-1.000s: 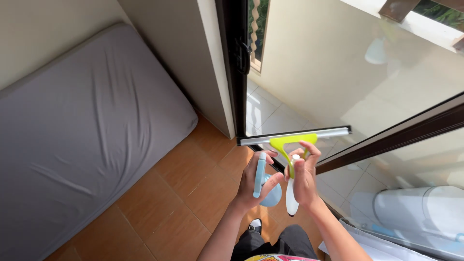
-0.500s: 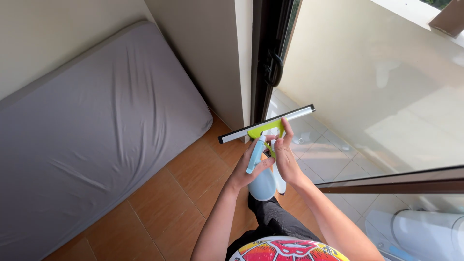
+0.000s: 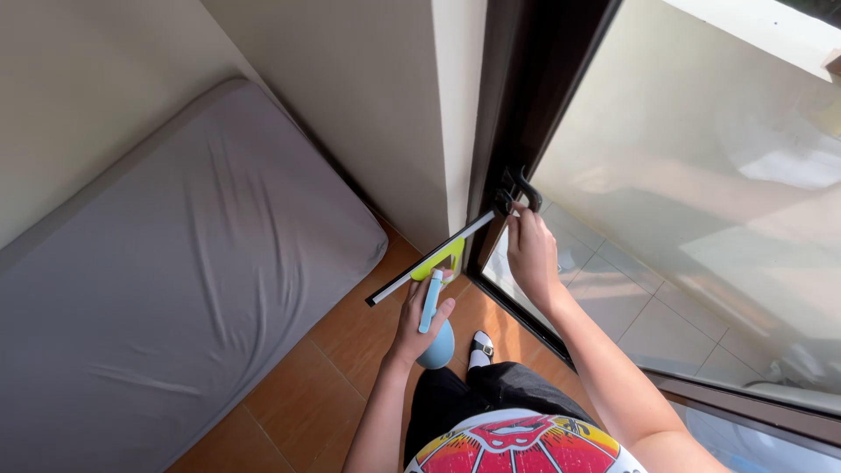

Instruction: The person cleans a glass sliding door by spraying a cleaning solution and wiping the surface with a squeegee. They start at the top and work their way down, then kneel to clean the lower sections. Finally, they open the door to clean the frame and the opposite side.

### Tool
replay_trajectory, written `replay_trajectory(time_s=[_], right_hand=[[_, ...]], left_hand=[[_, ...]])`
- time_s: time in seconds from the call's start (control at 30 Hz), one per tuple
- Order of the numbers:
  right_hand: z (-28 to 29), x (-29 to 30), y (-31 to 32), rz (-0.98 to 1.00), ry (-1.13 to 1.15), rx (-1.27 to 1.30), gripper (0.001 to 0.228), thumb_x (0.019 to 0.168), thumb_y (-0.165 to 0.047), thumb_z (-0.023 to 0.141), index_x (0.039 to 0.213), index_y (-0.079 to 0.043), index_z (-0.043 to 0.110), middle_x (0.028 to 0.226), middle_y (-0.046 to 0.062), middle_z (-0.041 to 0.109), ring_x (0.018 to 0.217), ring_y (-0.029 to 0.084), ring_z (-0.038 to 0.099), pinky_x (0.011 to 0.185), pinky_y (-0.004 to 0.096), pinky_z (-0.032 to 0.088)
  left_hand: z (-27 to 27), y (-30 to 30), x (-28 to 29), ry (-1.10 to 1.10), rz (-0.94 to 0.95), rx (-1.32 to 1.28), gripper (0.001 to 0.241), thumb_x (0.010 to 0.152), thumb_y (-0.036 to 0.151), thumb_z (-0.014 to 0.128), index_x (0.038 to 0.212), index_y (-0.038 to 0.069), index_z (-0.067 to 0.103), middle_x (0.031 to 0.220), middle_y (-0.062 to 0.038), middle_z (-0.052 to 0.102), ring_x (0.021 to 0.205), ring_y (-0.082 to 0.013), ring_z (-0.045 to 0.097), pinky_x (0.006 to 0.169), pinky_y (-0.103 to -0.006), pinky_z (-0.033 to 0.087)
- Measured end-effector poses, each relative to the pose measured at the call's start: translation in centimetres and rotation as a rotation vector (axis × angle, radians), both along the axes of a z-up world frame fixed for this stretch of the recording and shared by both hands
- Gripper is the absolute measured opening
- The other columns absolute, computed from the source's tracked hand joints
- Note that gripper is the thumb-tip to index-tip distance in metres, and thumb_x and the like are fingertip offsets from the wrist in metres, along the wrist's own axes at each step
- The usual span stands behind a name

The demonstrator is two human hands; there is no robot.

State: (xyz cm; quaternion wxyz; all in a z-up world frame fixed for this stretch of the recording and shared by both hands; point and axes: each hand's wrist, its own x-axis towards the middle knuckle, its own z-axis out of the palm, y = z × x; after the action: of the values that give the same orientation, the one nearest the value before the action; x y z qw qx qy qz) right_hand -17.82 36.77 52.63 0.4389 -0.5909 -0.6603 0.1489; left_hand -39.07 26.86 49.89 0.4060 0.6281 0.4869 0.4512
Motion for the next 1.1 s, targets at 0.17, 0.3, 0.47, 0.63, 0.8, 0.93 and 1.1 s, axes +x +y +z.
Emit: replay_trajectory(time_s=[0.17,0.3,0.47,0.63,0.8,0.93,1.1], right_hand=[[-3.8,-1.5,3.3,-0.107,-0.341,-0.145,0.033,0.108,-0.020,0.049,0.128,0.006,0.055,0.101,0.027,0.069,0.075,0.046,0.067,0.060,0.052,0.052],[-7.7,-2.1,5.4,-0.178,-0.431,-0.282,0.022,0.108,-0.018,0.049,0.104,0.003,0.053,0.093,0.025,0.069,0.077,0.046,0.067,0.063,0.054,0.051],[-9.3,-5.1,5.5,-0.213,-0.388,-0.308,0.013,0.105,-0.012,0.049,0.100,0.000,0.051,0.095,0.025,0.066,0.083,0.044,0.066,0.069,0.052,0.053],[-0.8,-6.9,2.7,-0.340,-0.294,-0.203,0.016,0.100,-0.011,0.059,0.113,-0.002,0.061,0.101,0.022,0.066,0.087,0.041,0.064,0.069,0.049,0.052],[5.7,-7.0,3.0,-0.636,-0.475,0.530,0.027,0.093,-0.003,0.069,0.112,0.005,0.052,0.099,0.019,0.058,0.090,0.035,0.057,0.088,0.052,0.042],[1.4,-4.5,3.5,-0.539,-0.033,0.176,0.022,0.097,-0.004,0.068,0.116,0.003,0.057,0.100,0.023,0.061,0.083,0.035,0.061,0.075,0.041,0.050],[0.8,-3.5,3.1,-0.448,0.053,-0.021,0.009,0.101,-0.002,0.059,0.104,-0.001,0.051,0.089,0.022,0.065,0.082,0.043,0.065,0.067,0.047,0.050]], left_hand=[[-3.7,1.5,-1.3,0.156,0.022,-0.015,0.046,0.093,0.015,0.063,0.138,0.006,0.056,0.137,-0.015,0.062,0.129,-0.0361,0.055,0.106,-0.0450,0.046],[-5.0,2.9,-2.7,0.210,-0.072,-0.118,0.048,0.090,0.015,0.062,0.137,0.008,0.057,0.136,-0.015,0.063,0.125,-0.0371,0.056,0.104,-0.0451,0.047],[-4.4,5.1,-4.7,0.170,-0.235,-0.121,0.046,0.090,0.015,0.063,0.135,0.008,0.058,0.135,-0.016,0.062,0.126,-0.0377,0.057,0.104,-0.0454,0.048],[-3.0,7.7,-6.3,0.178,-0.360,-0.104,0.042,0.090,0.016,0.065,0.131,0.009,0.061,0.134,-0.018,0.061,0.125,-0.0392,0.058,0.103,-0.0454,0.049],[-1.2,10.0,-6.8,0.086,-0.483,0.002,0.039,0.092,0.015,0.063,0.131,0.009,0.061,0.137,-0.018,0.061,0.126,-0.0382,0.059,0.104,-0.0454,0.049],[-1.0,10.3,-6.3,0.122,-0.539,-0.048,0.040,0.092,0.017,0.063,0.131,0.009,0.062,0.128,-0.016,0.064,0.114,-0.0339,0.062,0.098,-0.0427,0.052],[0.1,9.5,-5.0,0.107,-0.552,-0.057,0.039,0.093,0.017,0.062,0.131,0.007,0.061,0.125,-0.014,0.066,0.108,-0.0300,0.063,0.093,-0.0401,0.053]])
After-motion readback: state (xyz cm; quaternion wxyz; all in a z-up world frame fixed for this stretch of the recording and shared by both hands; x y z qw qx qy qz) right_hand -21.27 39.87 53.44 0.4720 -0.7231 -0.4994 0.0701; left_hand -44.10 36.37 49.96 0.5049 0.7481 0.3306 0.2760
